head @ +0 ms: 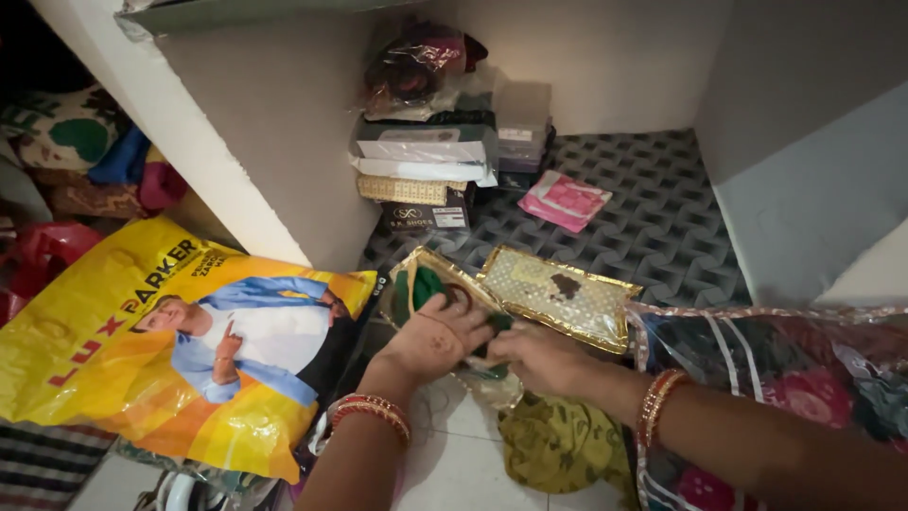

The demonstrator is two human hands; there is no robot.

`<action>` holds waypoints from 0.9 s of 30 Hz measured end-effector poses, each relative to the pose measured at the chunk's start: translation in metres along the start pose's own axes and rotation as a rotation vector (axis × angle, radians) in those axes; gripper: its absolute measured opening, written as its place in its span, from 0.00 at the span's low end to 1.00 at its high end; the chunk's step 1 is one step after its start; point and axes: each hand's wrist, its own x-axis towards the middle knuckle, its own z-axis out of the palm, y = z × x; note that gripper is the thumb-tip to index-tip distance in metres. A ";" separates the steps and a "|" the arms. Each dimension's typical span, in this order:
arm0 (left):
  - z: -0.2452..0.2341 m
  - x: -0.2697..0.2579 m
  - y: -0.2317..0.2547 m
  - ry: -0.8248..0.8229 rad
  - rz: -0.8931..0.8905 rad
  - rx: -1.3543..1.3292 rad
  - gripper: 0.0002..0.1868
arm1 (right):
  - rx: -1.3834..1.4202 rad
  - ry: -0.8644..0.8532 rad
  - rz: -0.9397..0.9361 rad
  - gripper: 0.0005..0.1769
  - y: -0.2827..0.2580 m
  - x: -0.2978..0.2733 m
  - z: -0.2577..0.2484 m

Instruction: The person sorts through several boxes and decorative pouches on a shelf, handling a card, bangles, and a green garment.

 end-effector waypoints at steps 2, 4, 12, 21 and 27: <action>-0.009 0.000 0.000 -0.162 -0.009 -0.079 0.20 | -0.070 -0.120 -0.017 0.19 0.003 0.008 -0.007; -0.017 0.001 0.005 -0.251 -0.032 -0.118 0.20 | -0.193 -0.187 -0.107 0.20 0.008 0.012 -0.016; -0.011 0.010 0.012 -0.244 -0.129 -0.187 0.14 | 0.034 0.223 0.000 0.27 0.017 0.003 -0.052; 0.019 0.017 0.018 -0.544 -0.220 -0.169 0.29 | 0.173 0.129 0.349 0.15 0.035 0.039 -0.020; -0.014 0.024 0.021 -0.426 -0.487 -0.487 0.18 | 0.292 0.182 0.172 0.10 0.050 0.037 -0.022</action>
